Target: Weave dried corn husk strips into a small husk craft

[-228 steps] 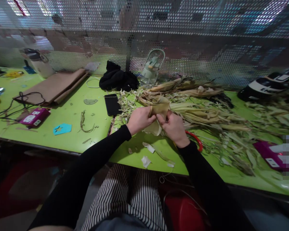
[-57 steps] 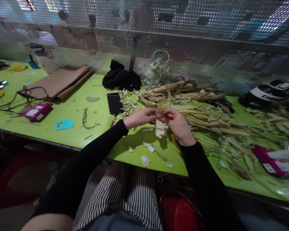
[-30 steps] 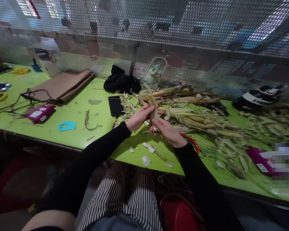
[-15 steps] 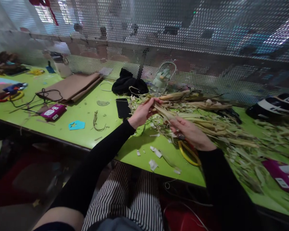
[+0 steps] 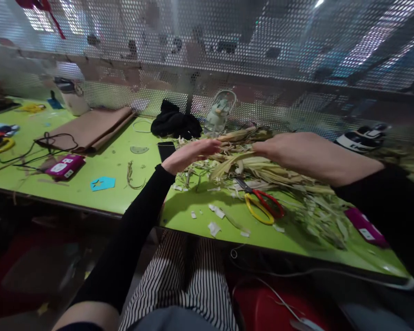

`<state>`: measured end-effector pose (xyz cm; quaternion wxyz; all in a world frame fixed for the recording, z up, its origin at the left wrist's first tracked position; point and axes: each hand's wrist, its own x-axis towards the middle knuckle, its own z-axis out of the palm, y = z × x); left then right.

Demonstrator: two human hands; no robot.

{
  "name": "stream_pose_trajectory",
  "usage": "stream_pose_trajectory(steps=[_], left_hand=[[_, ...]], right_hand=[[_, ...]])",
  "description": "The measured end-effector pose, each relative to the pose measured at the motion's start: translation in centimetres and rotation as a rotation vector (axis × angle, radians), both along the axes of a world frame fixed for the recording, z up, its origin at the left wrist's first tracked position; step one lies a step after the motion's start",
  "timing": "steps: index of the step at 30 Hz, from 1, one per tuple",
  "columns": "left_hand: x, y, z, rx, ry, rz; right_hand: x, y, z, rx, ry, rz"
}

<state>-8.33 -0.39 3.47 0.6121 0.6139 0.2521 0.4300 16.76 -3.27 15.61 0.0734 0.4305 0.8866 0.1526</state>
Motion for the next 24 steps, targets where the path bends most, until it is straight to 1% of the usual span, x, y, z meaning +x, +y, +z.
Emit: stream_pose_trajectory(steps=[1,3,5,6,8,10,15,17,20,22,24], left_hand=[[0.7,-0.8,0.2,0.035,0.059,-0.029],[2.1,-2.4,0.4,0.091,0.167,-0.052],[3.1,-3.9,0.2,0.077,0.274,-0.080],[3.4,-4.5,0.0,0.049,0.292,-0.076],[3.2,-5.7,-0.4,0.013,0.266,-0.059],[2.6,-6.7,-0.7,-0.011,0.222,-0.086],[1.0,-8.8,-1.4,-0.182,0.146,-0.263],[0.9,-9.4,-1.5,-0.229,0.124,-0.277],[1.0,-9.8,-1.6,-0.312,0.118,-0.280],[1.2,-9.4,-1.5,-0.381,0.121,-0.299],[1.6,-8.4,-1.6,-0.420,0.124,-0.333]], right_hand=[[-0.8,-0.2,0.1,-0.032,-0.081,0.025],[-1.9,-0.5,0.1,-0.056,-0.151,0.096],[-2.3,-0.5,0.2,-0.067,-0.102,0.138],[-2.2,-0.4,0.2,-0.088,-0.056,0.137],[-1.8,-0.3,0.5,-0.166,0.041,0.092],[-1.2,-0.2,0.7,-0.287,0.112,0.045],[-0.4,0.2,0.8,-0.652,0.218,0.006],[-0.2,0.2,0.7,-0.725,0.244,-0.021],[0.0,0.1,0.8,-0.773,0.259,-0.068],[0.3,0.2,0.7,-0.788,0.265,-0.108],[0.9,0.8,0.2,-0.802,0.281,-0.148]])
